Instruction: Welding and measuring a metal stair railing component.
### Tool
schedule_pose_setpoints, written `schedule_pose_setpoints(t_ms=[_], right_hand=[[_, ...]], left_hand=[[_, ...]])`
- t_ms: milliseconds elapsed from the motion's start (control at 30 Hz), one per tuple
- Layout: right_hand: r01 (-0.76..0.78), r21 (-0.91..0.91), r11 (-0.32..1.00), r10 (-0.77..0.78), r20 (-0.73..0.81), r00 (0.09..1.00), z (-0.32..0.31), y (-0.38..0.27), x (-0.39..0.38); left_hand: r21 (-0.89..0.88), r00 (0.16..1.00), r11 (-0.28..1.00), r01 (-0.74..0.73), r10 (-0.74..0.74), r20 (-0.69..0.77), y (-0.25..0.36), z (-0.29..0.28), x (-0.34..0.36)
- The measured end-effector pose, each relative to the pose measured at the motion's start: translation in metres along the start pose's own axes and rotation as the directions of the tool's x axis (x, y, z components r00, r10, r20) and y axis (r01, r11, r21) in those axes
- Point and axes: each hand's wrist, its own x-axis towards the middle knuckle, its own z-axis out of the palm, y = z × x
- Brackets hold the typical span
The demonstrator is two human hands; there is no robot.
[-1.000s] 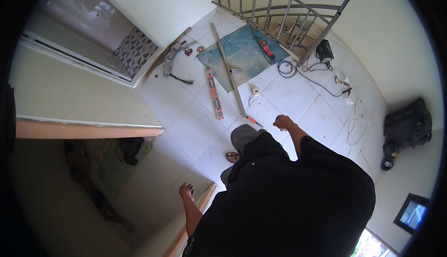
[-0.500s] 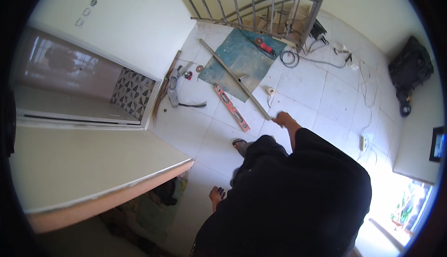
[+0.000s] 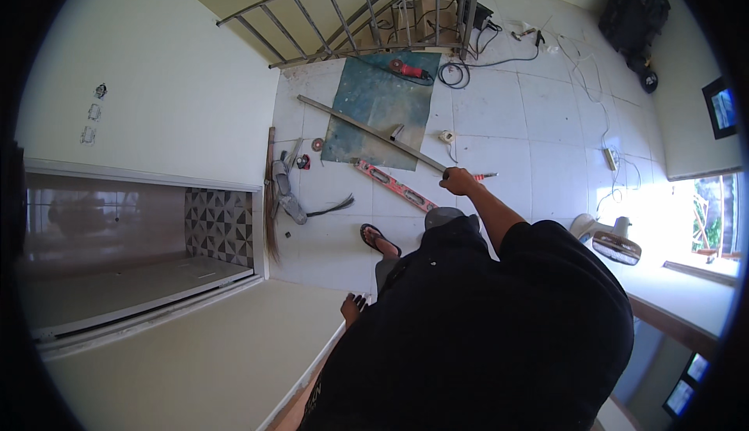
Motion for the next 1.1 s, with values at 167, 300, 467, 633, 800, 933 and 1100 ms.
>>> schedule_pose_setpoints(t_ms=[167, 300, 467, 633, 800, 933, 1100], right_hand=[[-0.397, 0.235, 0.887, 0.392, 0.071, 0.917, 0.027, 0.009, -0.035], [-0.465, 0.281, 0.839, 0.492, -0.029, 0.87, 0.038, -0.009, -0.064], [-0.477, 0.426, 0.768, 0.549, -0.056, 0.834, 0.05, -0.031, -0.089], [-0.555, 0.484, 0.676, 0.658, -0.058, 0.751, 0.055, -0.034, -0.091], [-0.589, 0.48, 0.65, 0.694, -0.06, 0.717, 0.038, -0.033, -0.073], [-0.619, 0.494, 0.611, 0.703, 0.021, 0.711, 0.019, -0.003, -0.032], [-0.522, 0.508, 0.685, 0.647, -0.096, 0.756, -0.054, 0.025, 0.103]], left_hand=[[0.15, 0.992, 0.982, -0.112, 0.102, 0.076, 0.124, -0.009, 0.05], [0.228, 0.973, 0.95, -0.214, 0.186, 0.138, 0.207, -0.018, 0.082], [0.301, 0.972, 0.93, -0.21, 0.164, 0.169, 0.258, -0.025, 0.116], [0.421, 0.977, 0.895, -0.148, 0.066, 0.202, 0.268, -0.005, 0.138], [0.489, 0.966, 0.862, -0.132, 0.0, 0.26, 0.268, 0.048, 0.148], [0.567, 0.969, 0.811, -0.143, 0.0, 0.246, 0.278, 0.117, 0.152], [0.584, 0.961, 0.789, -0.191, 0.029, 0.275, 0.316, 0.211, 0.174]])
